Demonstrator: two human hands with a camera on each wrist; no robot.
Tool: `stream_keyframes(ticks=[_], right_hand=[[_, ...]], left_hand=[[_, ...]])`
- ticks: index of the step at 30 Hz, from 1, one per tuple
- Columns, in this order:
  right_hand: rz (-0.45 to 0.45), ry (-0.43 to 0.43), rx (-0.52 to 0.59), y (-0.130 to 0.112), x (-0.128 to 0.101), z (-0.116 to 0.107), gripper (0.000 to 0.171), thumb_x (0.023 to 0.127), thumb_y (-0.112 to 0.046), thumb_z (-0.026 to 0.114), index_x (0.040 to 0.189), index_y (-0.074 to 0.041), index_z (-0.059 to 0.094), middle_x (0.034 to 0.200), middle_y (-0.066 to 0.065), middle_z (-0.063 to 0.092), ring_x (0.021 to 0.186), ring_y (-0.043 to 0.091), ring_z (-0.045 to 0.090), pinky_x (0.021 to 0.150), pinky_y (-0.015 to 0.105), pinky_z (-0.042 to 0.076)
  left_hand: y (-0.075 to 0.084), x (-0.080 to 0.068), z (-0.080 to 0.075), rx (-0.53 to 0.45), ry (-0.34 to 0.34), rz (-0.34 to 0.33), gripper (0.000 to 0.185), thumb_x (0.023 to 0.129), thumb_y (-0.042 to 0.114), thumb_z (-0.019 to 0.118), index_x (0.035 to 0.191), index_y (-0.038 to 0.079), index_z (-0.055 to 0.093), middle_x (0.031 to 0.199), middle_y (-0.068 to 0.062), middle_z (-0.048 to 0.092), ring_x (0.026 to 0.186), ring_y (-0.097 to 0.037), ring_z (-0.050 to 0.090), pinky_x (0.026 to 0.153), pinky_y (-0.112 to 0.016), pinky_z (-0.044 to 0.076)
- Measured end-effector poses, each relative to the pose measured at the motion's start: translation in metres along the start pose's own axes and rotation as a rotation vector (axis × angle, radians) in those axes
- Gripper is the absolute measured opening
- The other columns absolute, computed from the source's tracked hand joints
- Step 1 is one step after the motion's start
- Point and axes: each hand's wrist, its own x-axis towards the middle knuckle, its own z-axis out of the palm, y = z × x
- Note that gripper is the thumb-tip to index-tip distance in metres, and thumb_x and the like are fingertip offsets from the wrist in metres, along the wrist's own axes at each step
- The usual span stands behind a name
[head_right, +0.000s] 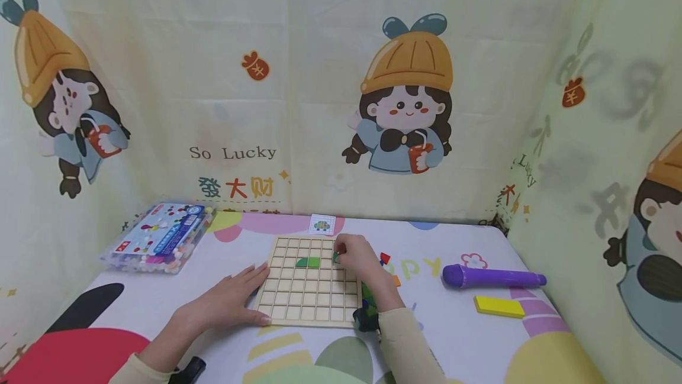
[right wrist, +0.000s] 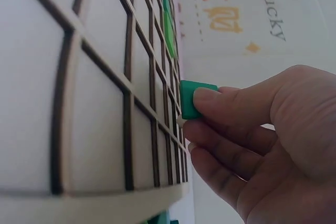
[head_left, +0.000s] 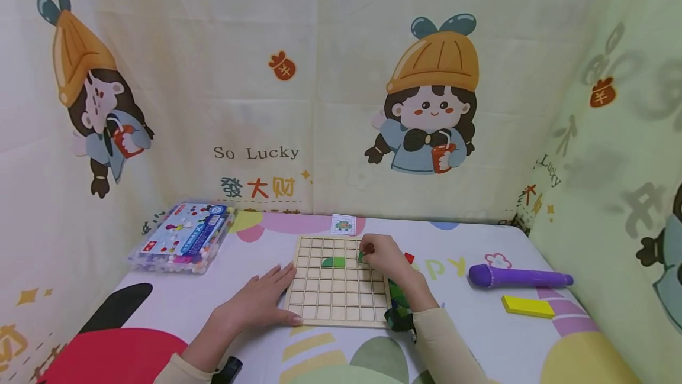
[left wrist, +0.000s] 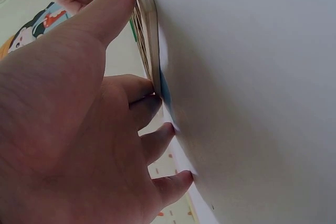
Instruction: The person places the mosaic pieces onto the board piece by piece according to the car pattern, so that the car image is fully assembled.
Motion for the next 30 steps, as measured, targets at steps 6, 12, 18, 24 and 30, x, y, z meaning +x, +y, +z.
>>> stream_keyframes(ticks=[6,12,18,24,30], right_hand=[[-0.010,-0.015,0.025,-0.005,0.001,0.012,0.011,0.084,0.004,0.069,0.084,-0.007,0.066,0.078,0.000,0.063,0.073,0.015,0.052,0.066,0.029,0.047],[-0.021,-0.014,0.022,-0.009,0.003,0.021,0.007,0.086,0.003,0.070,0.086,-0.004,0.068,0.081,0.003,0.065,0.074,0.015,0.053,0.067,0.027,0.048],[0.001,-0.025,-0.011,-0.013,0.003,0.026,0.005,0.089,-0.001,0.069,0.090,-0.006,0.070,0.084,0.002,0.066,0.077,0.016,0.054,0.070,0.028,0.051],[-0.006,-0.028,-0.066,-0.016,0.001,0.027,0.008,0.088,0.000,0.070,0.091,-0.004,0.076,0.090,0.005,0.070,0.081,0.014,0.058,0.073,0.032,0.056],[-0.008,-0.053,-0.105,-0.018,0.001,0.025,0.014,0.088,0.002,0.068,0.095,-0.003,0.078,0.094,0.005,0.069,0.084,0.014,0.059,0.076,0.033,0.056]], left_hand=[[-0.001,0.001,0.001,0.000,-0.011,-0.008,0.111,0.072,0.070,0.074,0.156,0.011,0.032,0.165,-0.004,0.028,0.153,-0.036,0.023,0.117,-0.069,0.020],[0.000,0.000,0.000,0.003,-0.011,-0.007,0.111,0.072,0.069,0.074,0.156,0.010,0.031,0.165,-0.004,0.028,0.153,-0.036,0.023,0.116,-0.069,0.020],[0.000,0.000,0.000,0.005,-0.010,-0.009,0.110,0.072,0.069,0.074,0.156,0.011,0.031,0.165,-0.004,0.028,0.153,-0.035,0.023,0.117,-0.069,0.020],[0.000,0.001,0.000,0.002,-0.015,-0.010,0.111,0.072,0.069,0.074,0.156,0.011,0.031,0.165,-0.004,0.027,0.153,-0.035,0.022,0.117,-0.069,0.019],[0.000,0.001,0.000,0.006,-0.017,-0.005,0.111,0.073,0.069,0.073,0.156,0.011,0.031,0.165,-0.004,0.027,0.153,-0.035,0.022,0.117,-0.069,0.020]])
